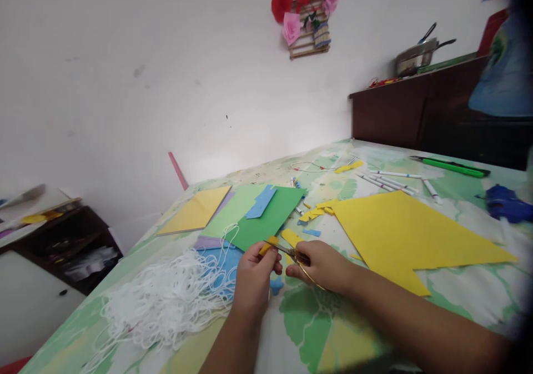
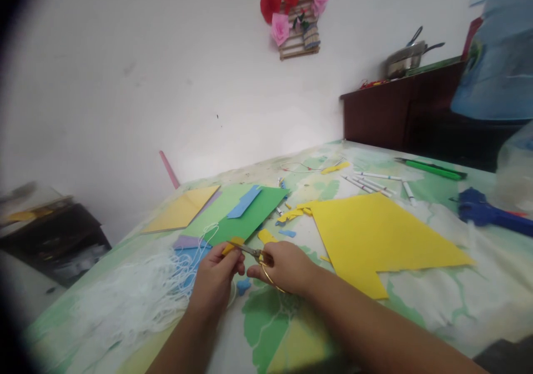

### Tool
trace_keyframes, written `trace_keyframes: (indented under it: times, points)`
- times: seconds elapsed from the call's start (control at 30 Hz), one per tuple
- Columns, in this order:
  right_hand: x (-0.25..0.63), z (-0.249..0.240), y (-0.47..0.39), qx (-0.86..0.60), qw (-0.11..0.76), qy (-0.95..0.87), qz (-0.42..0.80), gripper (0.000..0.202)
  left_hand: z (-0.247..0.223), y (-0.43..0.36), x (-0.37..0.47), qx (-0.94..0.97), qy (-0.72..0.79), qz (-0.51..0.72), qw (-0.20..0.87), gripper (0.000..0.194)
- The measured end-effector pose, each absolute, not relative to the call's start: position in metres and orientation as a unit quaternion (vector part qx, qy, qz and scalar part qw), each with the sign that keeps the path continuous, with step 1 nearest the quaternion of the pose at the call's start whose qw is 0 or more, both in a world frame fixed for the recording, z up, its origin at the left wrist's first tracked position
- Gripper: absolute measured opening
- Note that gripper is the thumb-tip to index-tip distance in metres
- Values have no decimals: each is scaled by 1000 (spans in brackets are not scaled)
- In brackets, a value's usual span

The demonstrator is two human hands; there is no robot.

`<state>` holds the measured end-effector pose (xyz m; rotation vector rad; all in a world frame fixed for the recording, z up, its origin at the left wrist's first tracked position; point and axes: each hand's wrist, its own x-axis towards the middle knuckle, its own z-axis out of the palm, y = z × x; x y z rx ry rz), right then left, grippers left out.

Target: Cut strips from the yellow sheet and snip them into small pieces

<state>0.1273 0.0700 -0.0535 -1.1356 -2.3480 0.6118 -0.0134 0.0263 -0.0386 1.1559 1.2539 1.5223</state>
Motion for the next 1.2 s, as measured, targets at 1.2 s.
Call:
trace_keyframes:
  times: [1.2]
  points:
    - [127, -55, 72, -423, 239, -844, 225, 41, -34, 27, -13, 390, 498, 642, 433, 15]
